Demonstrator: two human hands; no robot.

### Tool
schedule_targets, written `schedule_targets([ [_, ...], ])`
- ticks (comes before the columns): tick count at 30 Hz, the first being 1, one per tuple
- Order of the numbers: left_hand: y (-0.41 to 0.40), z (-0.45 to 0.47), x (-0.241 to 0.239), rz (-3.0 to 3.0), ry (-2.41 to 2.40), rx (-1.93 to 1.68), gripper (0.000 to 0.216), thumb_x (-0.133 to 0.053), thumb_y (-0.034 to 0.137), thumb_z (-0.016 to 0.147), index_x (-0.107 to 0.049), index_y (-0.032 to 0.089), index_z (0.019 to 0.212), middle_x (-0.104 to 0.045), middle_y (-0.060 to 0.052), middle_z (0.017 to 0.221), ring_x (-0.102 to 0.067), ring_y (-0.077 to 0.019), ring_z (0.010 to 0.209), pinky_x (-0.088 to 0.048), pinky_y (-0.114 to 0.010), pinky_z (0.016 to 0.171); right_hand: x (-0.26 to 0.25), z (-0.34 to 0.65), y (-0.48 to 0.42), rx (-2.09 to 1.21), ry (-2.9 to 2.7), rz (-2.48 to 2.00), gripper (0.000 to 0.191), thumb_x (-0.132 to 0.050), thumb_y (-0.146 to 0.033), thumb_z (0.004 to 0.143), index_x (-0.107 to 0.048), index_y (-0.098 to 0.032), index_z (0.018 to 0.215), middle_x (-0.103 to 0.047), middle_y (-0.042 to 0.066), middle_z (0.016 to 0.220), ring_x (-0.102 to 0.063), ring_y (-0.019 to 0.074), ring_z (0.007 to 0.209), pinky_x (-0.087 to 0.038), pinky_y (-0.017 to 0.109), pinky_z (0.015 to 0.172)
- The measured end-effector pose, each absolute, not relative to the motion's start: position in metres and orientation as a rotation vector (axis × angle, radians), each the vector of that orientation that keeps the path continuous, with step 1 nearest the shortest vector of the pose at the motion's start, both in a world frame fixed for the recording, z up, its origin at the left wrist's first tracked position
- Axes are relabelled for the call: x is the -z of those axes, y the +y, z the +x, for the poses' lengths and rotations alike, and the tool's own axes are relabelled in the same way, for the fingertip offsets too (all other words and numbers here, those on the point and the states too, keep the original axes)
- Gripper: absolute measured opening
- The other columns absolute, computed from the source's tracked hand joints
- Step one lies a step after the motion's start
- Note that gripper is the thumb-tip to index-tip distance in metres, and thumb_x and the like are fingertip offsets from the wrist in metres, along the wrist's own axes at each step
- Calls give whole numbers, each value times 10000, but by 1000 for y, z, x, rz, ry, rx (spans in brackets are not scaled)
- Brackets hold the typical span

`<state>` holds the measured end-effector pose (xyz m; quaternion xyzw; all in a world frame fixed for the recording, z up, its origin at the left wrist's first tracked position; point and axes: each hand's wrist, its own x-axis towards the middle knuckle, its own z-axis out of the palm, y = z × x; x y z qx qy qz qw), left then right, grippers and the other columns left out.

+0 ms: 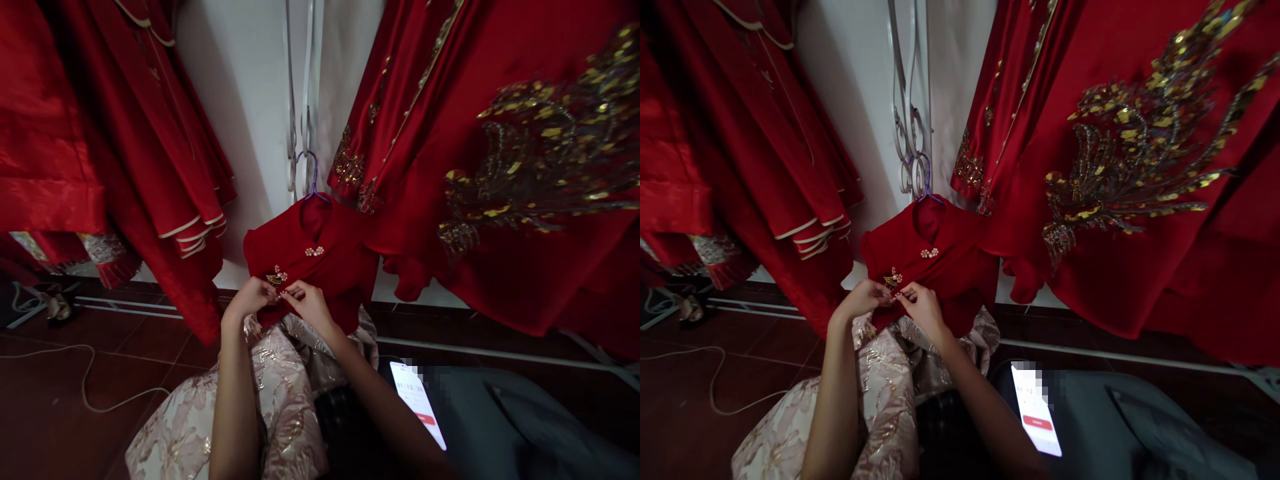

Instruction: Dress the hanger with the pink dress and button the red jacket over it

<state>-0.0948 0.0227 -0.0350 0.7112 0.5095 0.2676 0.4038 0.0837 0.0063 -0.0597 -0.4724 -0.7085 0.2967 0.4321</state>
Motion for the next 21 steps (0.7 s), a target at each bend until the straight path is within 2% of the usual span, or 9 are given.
schedule_targets([
  [5, 22, -100, 33, 1864, 1283, -718, 193, -605, 265, 650, -695, 118, 738, -675, -35, 693, -573, -130, 629, -448, -225, 616, 62, 82, 8, -735, -1776, -1144, 124, -600, -300, 776, -611, -192, 835, -681, 28, 828, -629, 143, 714, -502, 269, 698],
  [9, 24, -100, 37, 1789, 1240, -776, 148, -627, 225, 615, -640, 117, 715, -624, -13, 653, -539, -106, 594, -436, -213, 585, 64, 82, 9, -674, -1776, -1152, 122, -613, -253, 757, -595, -185, 857, -632, 28, 830, -586, 121, 671, -479, 247, 657],
  [13, 25, -100, 41, 1745, 1318, -811, 291, -664, 137, 519, -550, 139, 786, -567, 25, 694, -510, -79, 568, -409, -186, 530, 54, 95, 6, -616, -1904, -1198, 371, -737, -182, 597, -585, -184, 935, -541, 16, 869, -521, 100, 648, -455, 243, 638],
  [15, 24, -102, 42, 1764, 1370, -774, 309, -674, 143, 516, -532, 148, 791, -531, 44, 657, -479, -73, 535, -379, -179, 497, 43, 108, 3, -626, -1977, -1177, 439, -765, -197, 565, -590, -193, 967, -518, 4, 847, -503, 97, 645, -448, 244, 640],
  [21, 19, -96, 33, 1816, 1289, -715, 350, -738, 300, 524, -541, 152, 773, -538, 33, 682, -488, -85, 585, -384, -191, 541, 7, 131, -5, -605, -1863, -1153, 276, -673, -317, 710, -611, -205, 954, -560, 11, 825, -479, 78, 560, -431, 236, 588],
])
